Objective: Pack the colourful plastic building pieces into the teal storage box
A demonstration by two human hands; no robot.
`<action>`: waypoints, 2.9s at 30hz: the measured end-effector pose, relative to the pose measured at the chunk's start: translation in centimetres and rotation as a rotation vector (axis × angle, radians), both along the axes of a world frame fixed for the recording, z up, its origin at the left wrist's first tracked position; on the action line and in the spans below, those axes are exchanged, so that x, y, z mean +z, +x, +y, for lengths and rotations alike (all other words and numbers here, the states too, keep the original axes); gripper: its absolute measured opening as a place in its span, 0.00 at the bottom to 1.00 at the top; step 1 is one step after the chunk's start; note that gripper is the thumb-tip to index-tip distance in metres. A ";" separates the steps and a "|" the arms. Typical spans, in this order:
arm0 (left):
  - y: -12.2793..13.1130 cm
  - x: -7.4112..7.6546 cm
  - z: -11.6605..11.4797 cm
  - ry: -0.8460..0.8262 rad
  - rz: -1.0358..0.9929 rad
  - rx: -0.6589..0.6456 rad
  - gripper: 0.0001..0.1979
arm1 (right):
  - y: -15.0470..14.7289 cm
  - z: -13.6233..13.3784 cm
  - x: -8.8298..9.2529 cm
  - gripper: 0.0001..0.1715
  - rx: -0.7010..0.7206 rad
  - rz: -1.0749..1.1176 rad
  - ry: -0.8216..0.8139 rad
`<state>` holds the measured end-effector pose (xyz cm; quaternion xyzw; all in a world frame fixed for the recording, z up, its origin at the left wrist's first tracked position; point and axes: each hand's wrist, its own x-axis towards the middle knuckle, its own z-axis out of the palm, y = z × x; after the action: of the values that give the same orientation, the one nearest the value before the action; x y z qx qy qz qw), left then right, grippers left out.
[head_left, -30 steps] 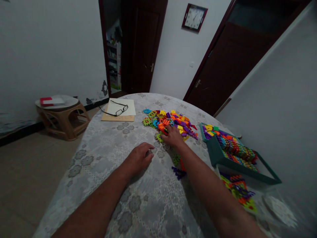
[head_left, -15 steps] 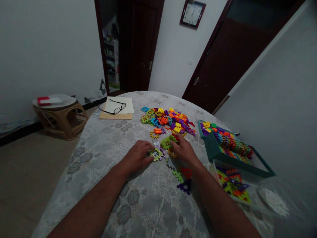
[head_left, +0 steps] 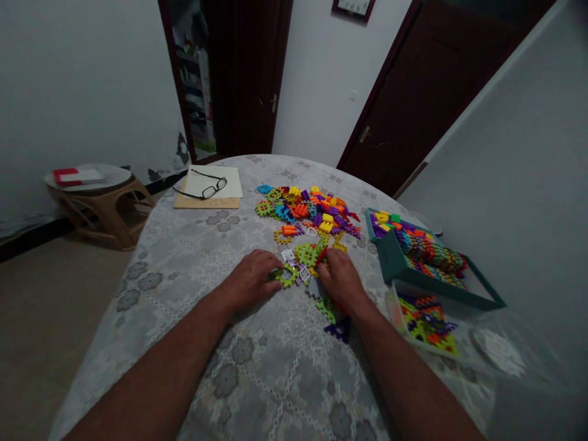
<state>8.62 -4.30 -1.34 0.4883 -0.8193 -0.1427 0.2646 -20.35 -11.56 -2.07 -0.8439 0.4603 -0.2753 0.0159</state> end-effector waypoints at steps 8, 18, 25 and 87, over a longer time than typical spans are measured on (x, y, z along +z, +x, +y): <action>-0.1 0.3 0.2 0.038 0.083 -0.008 0.21 | -0.1 0.2 -0.6 0.15 -0.122 -0.046 -0.234; -0.6 0.4 0.6 0.082 0.252 0.006 0.32 | 2.0 2.5 1.6 0.24 0.279 -0.064 -0.189; -1.1 1.5 0.7 0.194 0.234 0.050 0.34 | 3.5 3.3 0.7 0.21 0.308 0.086 -0.038; -0.7 1.8 0.8 0.264 0.330 0.123 0.16 | 3.9 3.0 0.0 0.11 0.225 -0.166 0.004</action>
<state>7.91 -3.50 0.50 0.5378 -0.7076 -0.3105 0.3371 -16.47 -8.59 -2.11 -0.8644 0.3604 -0.3398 0.0865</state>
